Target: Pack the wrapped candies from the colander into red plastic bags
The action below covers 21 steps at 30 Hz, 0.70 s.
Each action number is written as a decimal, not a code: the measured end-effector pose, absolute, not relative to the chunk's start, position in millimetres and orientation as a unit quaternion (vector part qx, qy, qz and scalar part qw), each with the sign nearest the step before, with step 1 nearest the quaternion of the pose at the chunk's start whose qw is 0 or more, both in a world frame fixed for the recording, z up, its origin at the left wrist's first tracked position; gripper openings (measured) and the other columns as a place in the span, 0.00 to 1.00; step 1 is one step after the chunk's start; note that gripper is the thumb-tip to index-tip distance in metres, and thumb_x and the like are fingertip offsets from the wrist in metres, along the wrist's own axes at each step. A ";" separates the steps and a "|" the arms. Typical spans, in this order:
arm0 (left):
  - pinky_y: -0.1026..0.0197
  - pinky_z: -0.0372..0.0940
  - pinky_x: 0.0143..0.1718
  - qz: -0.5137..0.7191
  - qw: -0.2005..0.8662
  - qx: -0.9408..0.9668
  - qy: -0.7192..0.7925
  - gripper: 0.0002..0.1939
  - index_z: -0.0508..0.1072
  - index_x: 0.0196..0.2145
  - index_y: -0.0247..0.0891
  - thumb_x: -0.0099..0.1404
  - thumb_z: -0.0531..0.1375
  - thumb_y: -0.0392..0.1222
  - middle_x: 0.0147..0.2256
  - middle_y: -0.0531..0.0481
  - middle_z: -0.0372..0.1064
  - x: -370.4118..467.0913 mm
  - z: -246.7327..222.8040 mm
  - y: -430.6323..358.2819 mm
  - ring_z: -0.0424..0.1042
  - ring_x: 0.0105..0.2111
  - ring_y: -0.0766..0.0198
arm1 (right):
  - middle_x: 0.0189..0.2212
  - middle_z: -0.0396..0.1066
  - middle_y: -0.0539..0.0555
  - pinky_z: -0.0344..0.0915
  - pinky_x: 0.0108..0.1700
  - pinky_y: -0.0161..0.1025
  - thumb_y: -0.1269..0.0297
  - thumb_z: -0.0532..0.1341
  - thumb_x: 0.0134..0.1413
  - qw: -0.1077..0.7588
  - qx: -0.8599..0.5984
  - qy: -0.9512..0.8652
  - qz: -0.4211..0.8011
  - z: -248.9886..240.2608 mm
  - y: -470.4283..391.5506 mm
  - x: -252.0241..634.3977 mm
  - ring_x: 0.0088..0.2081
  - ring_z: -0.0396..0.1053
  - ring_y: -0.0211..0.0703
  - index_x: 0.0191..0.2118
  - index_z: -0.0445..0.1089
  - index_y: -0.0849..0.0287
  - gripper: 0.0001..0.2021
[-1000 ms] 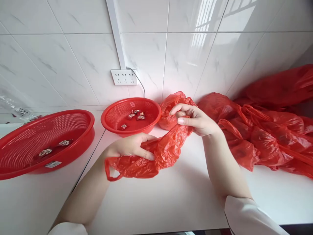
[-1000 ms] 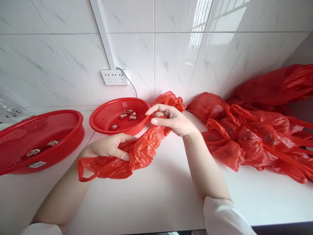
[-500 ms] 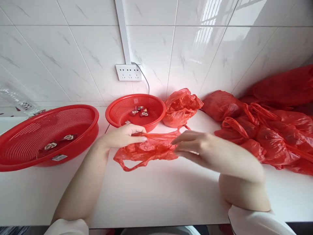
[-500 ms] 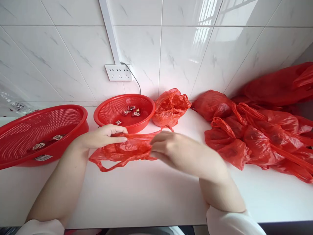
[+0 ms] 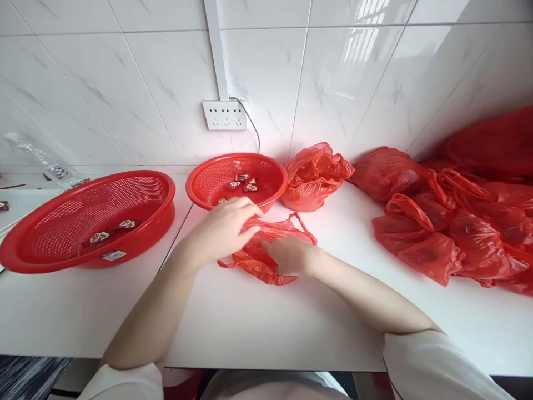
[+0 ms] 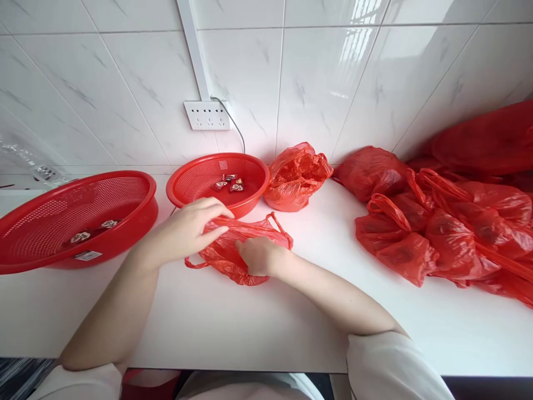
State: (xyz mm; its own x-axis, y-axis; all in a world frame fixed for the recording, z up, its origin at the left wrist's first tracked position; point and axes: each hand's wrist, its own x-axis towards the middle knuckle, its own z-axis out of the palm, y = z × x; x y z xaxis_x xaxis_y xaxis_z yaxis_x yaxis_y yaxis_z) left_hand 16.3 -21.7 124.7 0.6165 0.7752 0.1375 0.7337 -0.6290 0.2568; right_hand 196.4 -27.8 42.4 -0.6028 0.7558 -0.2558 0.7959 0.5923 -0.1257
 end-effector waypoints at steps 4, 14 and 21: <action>0.60 0.60 0.28 0.016 0.154 0.892 0.424 0.15 0.70 0.36 0.41 0.66 0.44 0.35 0.32 0.49 0.72 36.2 105.4 -36.4 0.70 0.29 0.61 | 0.32 0.72 0.59 0.60 0.26 0.34 0.75 0.57 0.50 0.089 0.402 0.906 -0.102 45.8 -29.3 194.7 0.30 0.70 0.44 0.39 0.70 0.63 0.09; 0.58 0.61 0.23 -0.225 0.138 0.831 0.489 0.17 0.70 0.39 0.37 0.48 0.59 0.33 0.29 0.45 0.73 0.2 55.1 -27.9 0.72 0.25 0.53 | 0.33 0.74 0.63 0.68 0.35 0.41 0.76 0.59 0.48 0.179 0.514 0.836 -0.078 51.1 -9.4 214.5 0.37 0.73 0.50 0.35 0.74 0.67 0.08; 0.50 0.64 0.40 -0.155 -0.071 0.823 0.542 0.14 0.70 0.44 0.31 0.61 0.55 0.36 0.39 0.34 0.72 -0.9 65.6 -40.6 0.72 0.40 0.46 | 0.31 0.74 0.61 0.68 0.36 0.43 0.85 0.53 0.48 0.163 0.514 0.842 -0.035 67.4 -17.4 214.8 0.34 0.73 0.48 0.37 0.73 0.67 0.15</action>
State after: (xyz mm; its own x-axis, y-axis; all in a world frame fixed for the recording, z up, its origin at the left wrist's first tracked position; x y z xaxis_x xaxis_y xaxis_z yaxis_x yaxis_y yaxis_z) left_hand -0.9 -40.6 65.6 0.3641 0.9142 -0.1779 0.8703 -0.4020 -0.2845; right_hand 214.8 -17.4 67.4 -0.4194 0.8532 -0.3100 0.8763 0.4697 0.1074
